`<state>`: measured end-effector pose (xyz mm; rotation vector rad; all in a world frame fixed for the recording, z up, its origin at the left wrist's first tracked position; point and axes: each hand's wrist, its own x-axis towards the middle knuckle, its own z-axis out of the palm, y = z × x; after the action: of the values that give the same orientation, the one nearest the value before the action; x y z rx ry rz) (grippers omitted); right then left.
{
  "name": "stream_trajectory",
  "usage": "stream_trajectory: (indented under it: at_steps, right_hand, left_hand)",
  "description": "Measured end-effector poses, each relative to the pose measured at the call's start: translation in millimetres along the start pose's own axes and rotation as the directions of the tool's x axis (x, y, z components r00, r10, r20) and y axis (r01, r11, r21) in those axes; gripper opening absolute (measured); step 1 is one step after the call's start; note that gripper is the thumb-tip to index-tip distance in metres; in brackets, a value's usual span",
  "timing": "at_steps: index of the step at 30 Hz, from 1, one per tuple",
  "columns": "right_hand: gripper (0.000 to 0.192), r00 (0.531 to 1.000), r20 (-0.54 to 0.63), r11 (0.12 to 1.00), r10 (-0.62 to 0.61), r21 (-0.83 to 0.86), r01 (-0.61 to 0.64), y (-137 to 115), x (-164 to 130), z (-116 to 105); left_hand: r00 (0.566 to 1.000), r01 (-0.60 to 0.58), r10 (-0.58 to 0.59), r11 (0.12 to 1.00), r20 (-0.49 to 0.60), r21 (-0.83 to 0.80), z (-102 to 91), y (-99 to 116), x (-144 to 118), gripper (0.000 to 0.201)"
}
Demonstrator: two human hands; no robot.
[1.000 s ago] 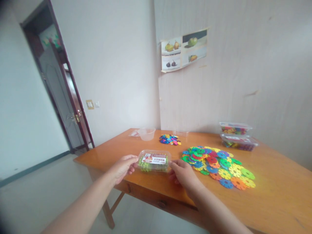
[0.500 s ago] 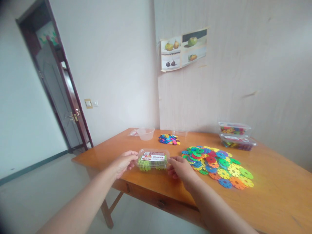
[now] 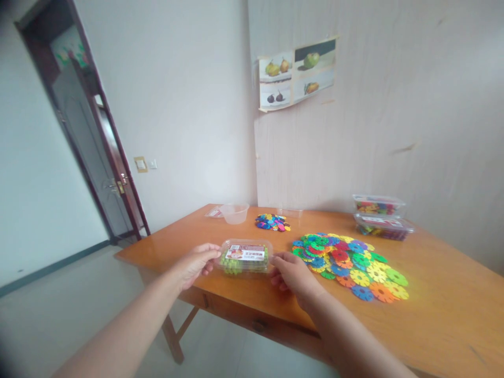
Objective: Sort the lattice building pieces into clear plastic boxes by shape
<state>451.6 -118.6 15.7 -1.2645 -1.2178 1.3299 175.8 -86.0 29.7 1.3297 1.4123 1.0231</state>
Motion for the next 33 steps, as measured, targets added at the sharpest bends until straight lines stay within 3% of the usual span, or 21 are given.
stream_trajectory:
  at_steps: [11, 20, 24, 29, 33]
  right_hand:
    - [0.035, 0.999, -0.049, 0.998, -0.021, -0.055, 0.018, 0.6, 9.2, -1.4]
    - [0.047, 0.983, -0.105, 0.967, -0.148, -0.225, 0.121, -2.0, -2.7, -0.5]
    - [0.047, 0.968, -0.152, 0.961, -0.199, -0.225, 0.162, -6.0, -11.3, 1.7]
    - [0.051, 0.949, -0.154, 0.950, -0.274, -0.199, 0.241, -12.0, -20.0, 4.6]
    - [0.054, 0.952, -0.136, 0.954, -0.275, -0.161, 0.252, -14.8, -29.6, 2.1]
  left_hand:
    - [0.998, -0.022, 0.028, 0.995, -0.064, 0.097, 7.7, 15.1, -6.1, 0.028]
    - [0.979, -0.139, 0.158, 0.980, -0.131, 0.146, 8.1, 22.7, -17.4, 0.029]
    - [0.973, -0.178, 0.195, 0.975, -0.125, 0.133, 9.8, 26.0, -21.8, 0.031]
    - [0.968, -0.230, 0.230, 0.973, -0.104, 0.020, 7.3, 30.5, -24.4, 0.037]
    - [0.973, -0.222, 0.203, 0.951, -0.106, -0.216, -8.4, 30.7, -20.9, 0.036]
